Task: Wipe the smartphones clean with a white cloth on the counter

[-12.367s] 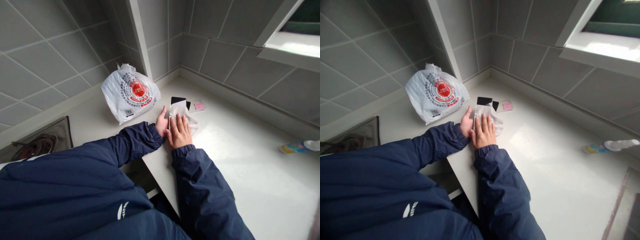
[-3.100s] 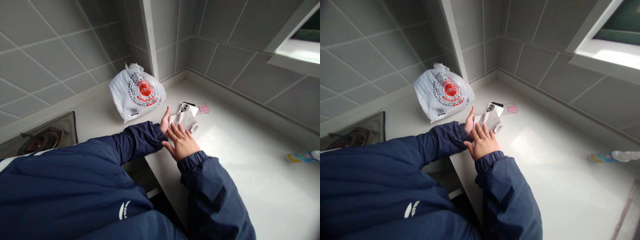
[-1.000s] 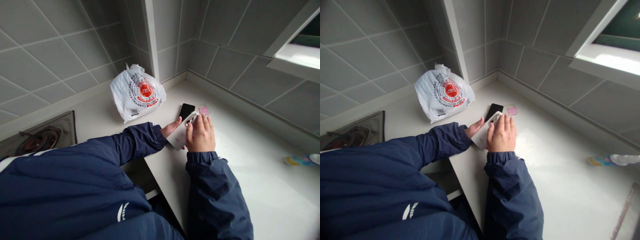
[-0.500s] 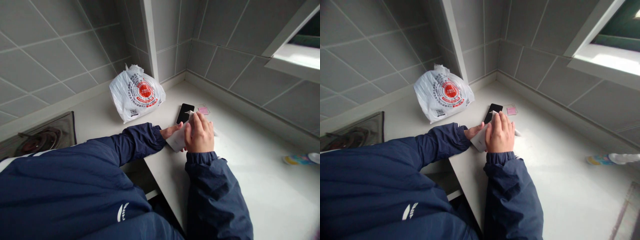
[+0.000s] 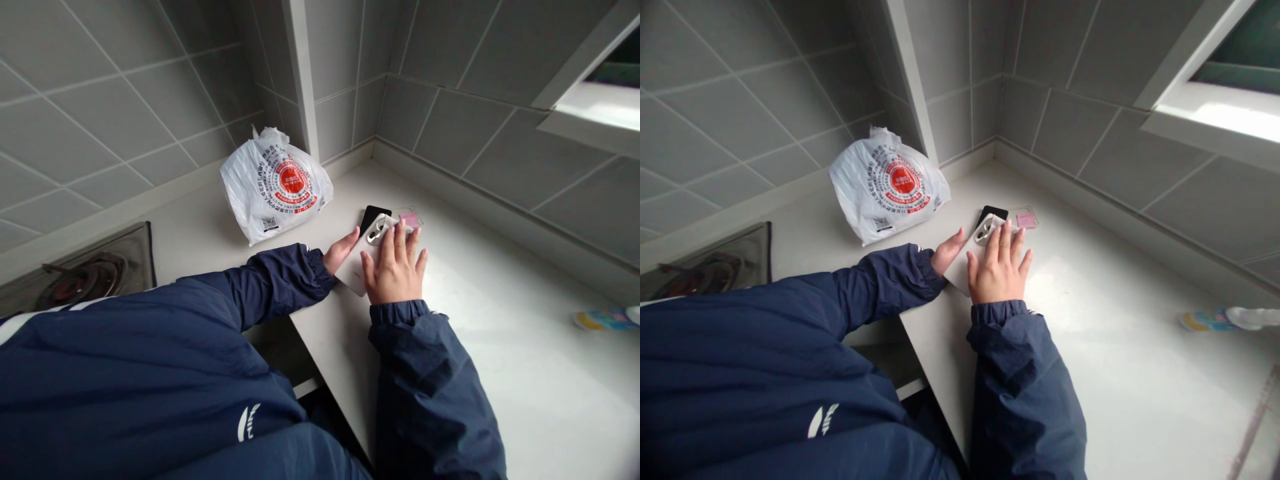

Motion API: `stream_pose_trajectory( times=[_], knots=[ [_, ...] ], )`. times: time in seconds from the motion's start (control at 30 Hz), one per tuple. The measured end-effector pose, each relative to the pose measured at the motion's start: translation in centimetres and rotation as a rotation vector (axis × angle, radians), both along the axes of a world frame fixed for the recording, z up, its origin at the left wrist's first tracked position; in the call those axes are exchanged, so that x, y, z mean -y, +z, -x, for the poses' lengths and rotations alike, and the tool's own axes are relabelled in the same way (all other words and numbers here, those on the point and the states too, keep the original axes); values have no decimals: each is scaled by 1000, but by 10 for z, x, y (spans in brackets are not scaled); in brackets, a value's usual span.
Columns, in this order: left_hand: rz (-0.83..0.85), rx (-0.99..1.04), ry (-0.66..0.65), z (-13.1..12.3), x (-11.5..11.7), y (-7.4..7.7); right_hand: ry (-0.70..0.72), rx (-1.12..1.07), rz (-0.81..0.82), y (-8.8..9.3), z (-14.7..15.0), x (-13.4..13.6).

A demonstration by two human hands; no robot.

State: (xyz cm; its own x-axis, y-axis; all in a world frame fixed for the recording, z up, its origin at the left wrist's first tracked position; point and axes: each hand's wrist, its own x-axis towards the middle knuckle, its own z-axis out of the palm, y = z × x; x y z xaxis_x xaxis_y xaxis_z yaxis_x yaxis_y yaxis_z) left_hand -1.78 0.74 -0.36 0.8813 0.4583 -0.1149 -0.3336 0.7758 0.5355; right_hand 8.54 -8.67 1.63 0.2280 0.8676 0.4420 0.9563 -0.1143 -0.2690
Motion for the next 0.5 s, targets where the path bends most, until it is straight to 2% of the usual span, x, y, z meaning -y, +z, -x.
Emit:
stream_pose_trajectory(
  times=[0.13,0.3,0.5],
  knots=[
    [88,63,97,-1,5,14,101,22,49,-2,11,3],
    [178,35,106,5,-1,12,167,-9,98,2,21,9],
    [188,-79,61,9,-4,15,278,-8,167,13,32,18]
  ],
)
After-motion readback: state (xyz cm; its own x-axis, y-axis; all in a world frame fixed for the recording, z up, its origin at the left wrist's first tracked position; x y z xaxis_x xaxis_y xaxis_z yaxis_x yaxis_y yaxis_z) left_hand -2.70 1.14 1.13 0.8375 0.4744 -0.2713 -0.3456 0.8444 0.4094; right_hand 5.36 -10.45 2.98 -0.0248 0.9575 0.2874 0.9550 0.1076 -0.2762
